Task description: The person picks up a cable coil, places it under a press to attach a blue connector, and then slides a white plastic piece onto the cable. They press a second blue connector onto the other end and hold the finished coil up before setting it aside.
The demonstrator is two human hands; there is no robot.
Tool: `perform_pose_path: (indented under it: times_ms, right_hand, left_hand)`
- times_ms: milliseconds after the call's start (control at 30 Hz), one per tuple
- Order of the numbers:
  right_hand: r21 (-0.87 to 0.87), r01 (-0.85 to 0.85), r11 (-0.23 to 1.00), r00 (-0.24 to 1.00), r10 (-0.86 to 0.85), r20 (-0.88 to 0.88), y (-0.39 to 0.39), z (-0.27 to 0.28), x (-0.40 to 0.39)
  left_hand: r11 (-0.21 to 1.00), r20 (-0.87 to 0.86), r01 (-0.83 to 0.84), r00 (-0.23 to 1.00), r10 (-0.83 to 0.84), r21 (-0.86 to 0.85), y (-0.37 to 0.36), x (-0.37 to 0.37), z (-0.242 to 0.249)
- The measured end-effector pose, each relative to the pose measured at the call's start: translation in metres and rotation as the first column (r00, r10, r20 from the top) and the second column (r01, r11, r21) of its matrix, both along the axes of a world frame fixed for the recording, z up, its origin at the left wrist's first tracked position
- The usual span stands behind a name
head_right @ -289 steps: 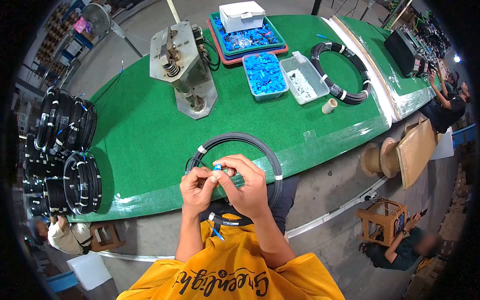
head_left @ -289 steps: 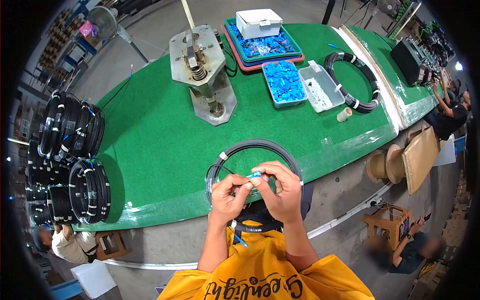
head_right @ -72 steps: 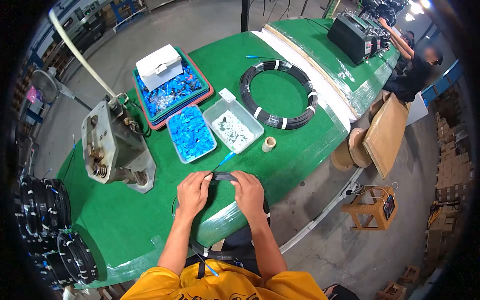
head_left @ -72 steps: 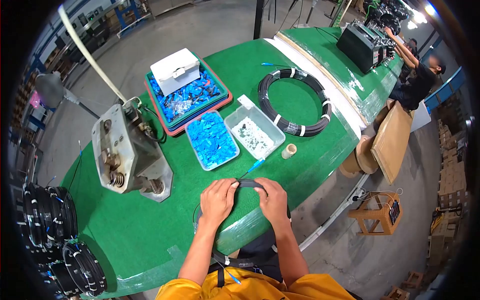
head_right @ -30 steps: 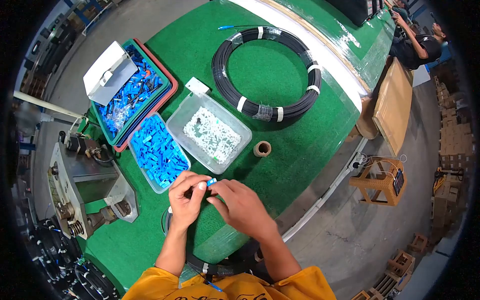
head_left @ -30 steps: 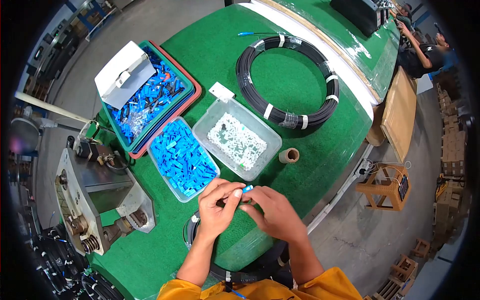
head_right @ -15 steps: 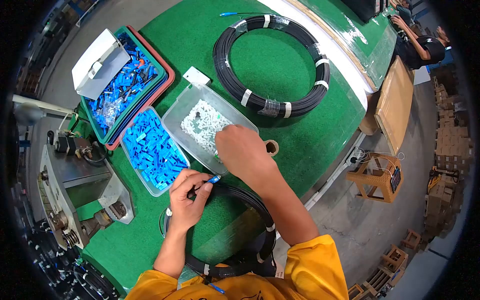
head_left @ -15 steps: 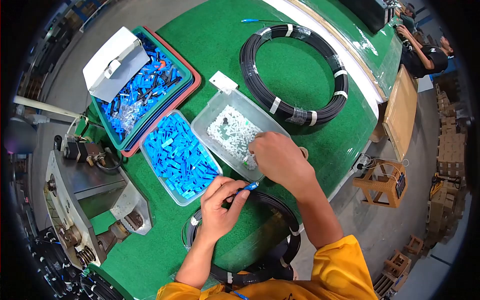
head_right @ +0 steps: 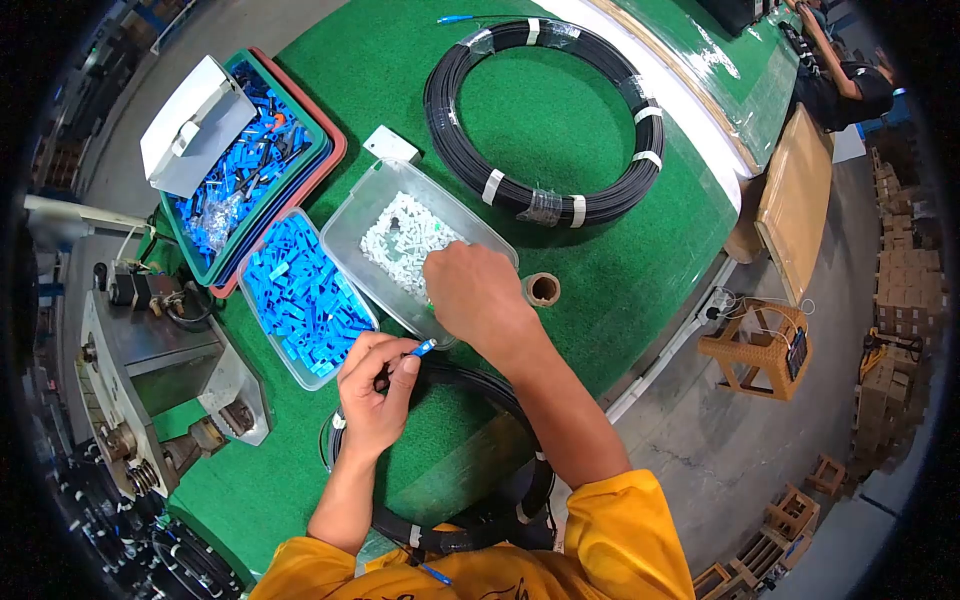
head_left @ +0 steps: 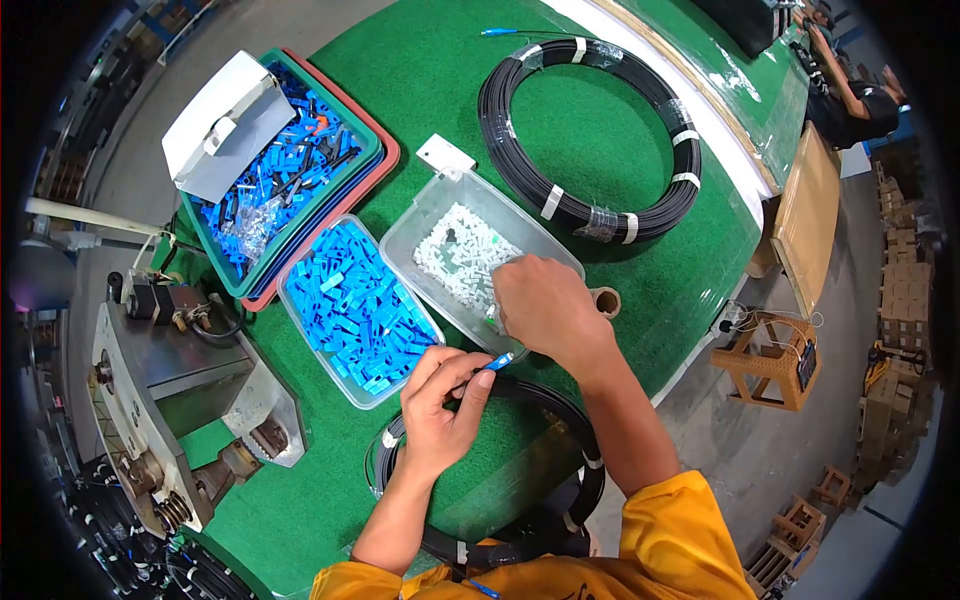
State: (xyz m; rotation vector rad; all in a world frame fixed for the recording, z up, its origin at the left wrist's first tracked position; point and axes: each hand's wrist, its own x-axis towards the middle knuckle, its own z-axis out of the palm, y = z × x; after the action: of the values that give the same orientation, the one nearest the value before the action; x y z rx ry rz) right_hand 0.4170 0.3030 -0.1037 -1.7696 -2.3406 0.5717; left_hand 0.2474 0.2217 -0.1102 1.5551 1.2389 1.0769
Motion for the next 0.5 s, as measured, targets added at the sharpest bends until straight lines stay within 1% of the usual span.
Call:
perform_pose_path:
  times_ms: [67,133,167,233,267,300,333,367,433,467,500]
  right_hand:
    - [0.019,0.012,1.000,1.000,-0.012,-0.028,-0.001,0.001,0.001]
    - [-0.015,0.012,1.000,0.994,-0.013,-0.113,-0.002,0.010,0.002]
    - [-0.015,0.013,1.000,0.993,-0.014,-0.114,-0.003,0.014,0.003]
    - [0.079,0.012,0.997,0.958,0.012,-0.288,-0.007,0.026,0.008]
    - [0.081,0.011,0.997,0.958,0.013,-0.287,-0.011,0.039,0.009]
    - [-0.002,0.056,0.998,0.887,-0.051,-0.459,-0.017,0.056,0.010]
    - [-0.093,0.083,0.992,0.784,-0.123,-0.608,-0.023,0.064,0.012]
    - [-0.091,0.080,0.993,0.785,-0.119,-0.608,-0.031,0.065,0.015]
    - [-0.063,0.101,0.993,0.697,-0.116,-0.708,-0.048,0.061,0.020]
    - [-0.063,0.102,0.993,0.695,-0.116,-0.709,-0.058,0.057,0.016]
    - [-0.198,0.143,0.970,0.490,-0.244,-0.837,-0.069,0.052,0.011]
  left_hand:
    - [1.000,0.004,-0.001,1.000,0.001,-0.007,0.000,0.000,0.003]
    - [1.000,0.006,-0.001,1.000,0.001,-0.015,0.000,0.000,0.004]
    - [1.000,0.020,-0.003,1.000,0.003,-0.013,-0.001,0.000,0.004]
    - [1.000,0.034,-0.005,0.999,0.005,-0.010,-0.001,-0.001,0.002]
    - [1.000,0.037,-0.003,0.999,0.002,0.024,-0.001,-0.001,0.001]
    - [0.998,0.040,-0.003,0.999,0.000,0.057,-0.001,-0.001,0.000]
    - [0.998,0.042,-0.006,0.999,0.003,0.059,0.000,-0.001,0.000]
    - [0.997,0.048,0.001,0.999,-0.004,0.077,0.000,-0.001,0.000]
    - [0.996,0.049,0.008,0.999,-0.013,0.094,-0.002,-0.003,-0.002]
    - [1.000,0.071,0.007,0.997,-0.008,0.008,-0.006,-0.005,-0.003]
    - [0.997,0.093,0.009,0.996,-0.001,-0.079,-0.008,-0.005,-0.005]
